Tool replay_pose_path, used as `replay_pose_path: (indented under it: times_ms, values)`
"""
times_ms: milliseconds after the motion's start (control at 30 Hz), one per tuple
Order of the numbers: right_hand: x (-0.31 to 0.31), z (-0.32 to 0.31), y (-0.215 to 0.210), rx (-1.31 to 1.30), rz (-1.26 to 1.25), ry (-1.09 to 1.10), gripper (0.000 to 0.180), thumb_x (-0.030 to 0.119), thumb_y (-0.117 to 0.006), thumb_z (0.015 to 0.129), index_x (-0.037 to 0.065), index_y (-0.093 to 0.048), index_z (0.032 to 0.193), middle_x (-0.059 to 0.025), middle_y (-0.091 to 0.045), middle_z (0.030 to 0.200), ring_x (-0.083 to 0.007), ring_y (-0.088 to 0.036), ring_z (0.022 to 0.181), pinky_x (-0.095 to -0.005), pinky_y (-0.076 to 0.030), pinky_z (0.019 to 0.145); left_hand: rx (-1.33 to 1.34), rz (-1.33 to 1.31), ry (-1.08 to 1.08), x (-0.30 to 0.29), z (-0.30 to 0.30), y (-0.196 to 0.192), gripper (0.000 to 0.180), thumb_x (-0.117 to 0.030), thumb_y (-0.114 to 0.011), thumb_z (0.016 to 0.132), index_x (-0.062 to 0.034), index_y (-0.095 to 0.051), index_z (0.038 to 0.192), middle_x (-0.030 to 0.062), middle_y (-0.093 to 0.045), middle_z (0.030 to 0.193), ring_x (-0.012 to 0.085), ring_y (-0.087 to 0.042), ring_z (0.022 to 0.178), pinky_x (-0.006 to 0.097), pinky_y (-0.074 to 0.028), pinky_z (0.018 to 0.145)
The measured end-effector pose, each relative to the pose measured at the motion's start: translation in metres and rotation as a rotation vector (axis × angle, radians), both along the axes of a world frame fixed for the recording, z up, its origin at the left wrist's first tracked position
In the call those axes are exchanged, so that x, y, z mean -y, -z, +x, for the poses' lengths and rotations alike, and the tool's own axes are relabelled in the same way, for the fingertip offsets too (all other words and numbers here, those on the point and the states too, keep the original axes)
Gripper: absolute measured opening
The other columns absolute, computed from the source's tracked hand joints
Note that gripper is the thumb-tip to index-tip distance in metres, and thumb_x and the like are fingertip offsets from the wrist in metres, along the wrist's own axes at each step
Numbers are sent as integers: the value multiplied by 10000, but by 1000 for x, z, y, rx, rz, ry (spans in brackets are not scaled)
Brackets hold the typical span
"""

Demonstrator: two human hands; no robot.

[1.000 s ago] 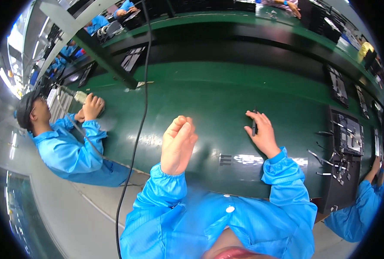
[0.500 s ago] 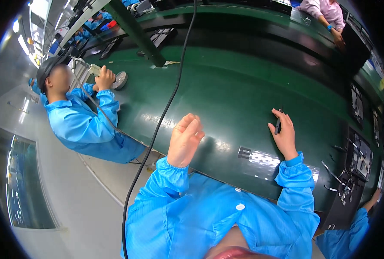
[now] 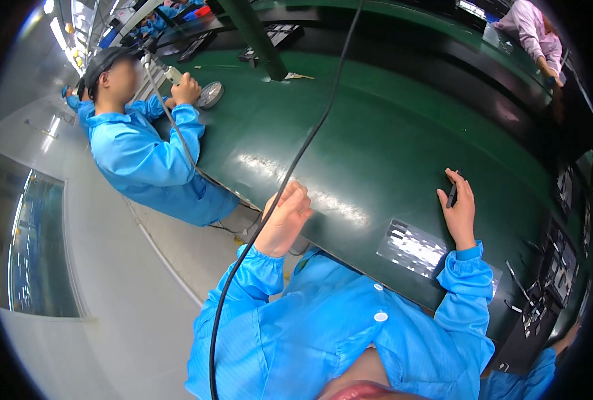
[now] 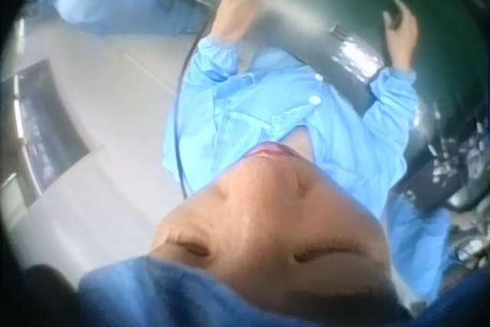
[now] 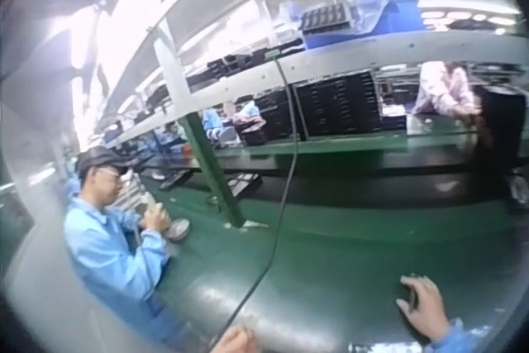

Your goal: The person takes a tablet from the conveyor belt, attaches components and secures cables inside it using a tool and by hand, and places the tablet back onto the conveyor belt.

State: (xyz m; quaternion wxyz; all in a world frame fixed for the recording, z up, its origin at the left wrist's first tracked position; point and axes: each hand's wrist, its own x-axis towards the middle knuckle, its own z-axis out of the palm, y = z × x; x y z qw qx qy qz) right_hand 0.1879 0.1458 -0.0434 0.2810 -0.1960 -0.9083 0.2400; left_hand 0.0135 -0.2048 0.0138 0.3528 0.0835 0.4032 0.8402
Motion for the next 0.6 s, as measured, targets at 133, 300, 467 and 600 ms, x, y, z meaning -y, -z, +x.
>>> replay_pose_path:
  times_ms: [133,300,467,600]
  values:
    - [-1,2,3,-14,7,-2,476,110,-720,877,106,-563,1327,-92,-640,1301,-337,-568,1243,-469,-373,1146,8,-30,-51,19,5,8,140,-165,-650,990,-163,-609,1125,-41,-611,1057,86,-539,889,269,-459,775]
    - [2,1,-1,6,-67,-2,485,59,-708,883,90,-556,1342,-136,-615,1332,-322,-568,1265,-411,-407,1117,21,-33,-122,37,4,11,110,-183,-639,1000,-134,-598,1089,-14,-623,1007,107,-569,855,278,-480,762]
    - [0,-2,0,16,-65,-4,490,23,-694,891,72,-549,1356,-148,-599,1360,-300,-563,1298,-376,-428,1103,-5,-91,-173,48,3,12,153,-288,-613,1022,-137,-600,1004,-12,-601,962,113,-555,824,283,-474,741]
    - [-1,-4,4,-2,-42,-19,491,22,-689,894,59,-542,1360,-146,-597,1366,-303,-559,1301,-373,-424,1106,43,-125,-352,57,3,14,231,-339,-598,1028,-129,-600,932,-10,-595,899,107,-546,782,270,-462,703]
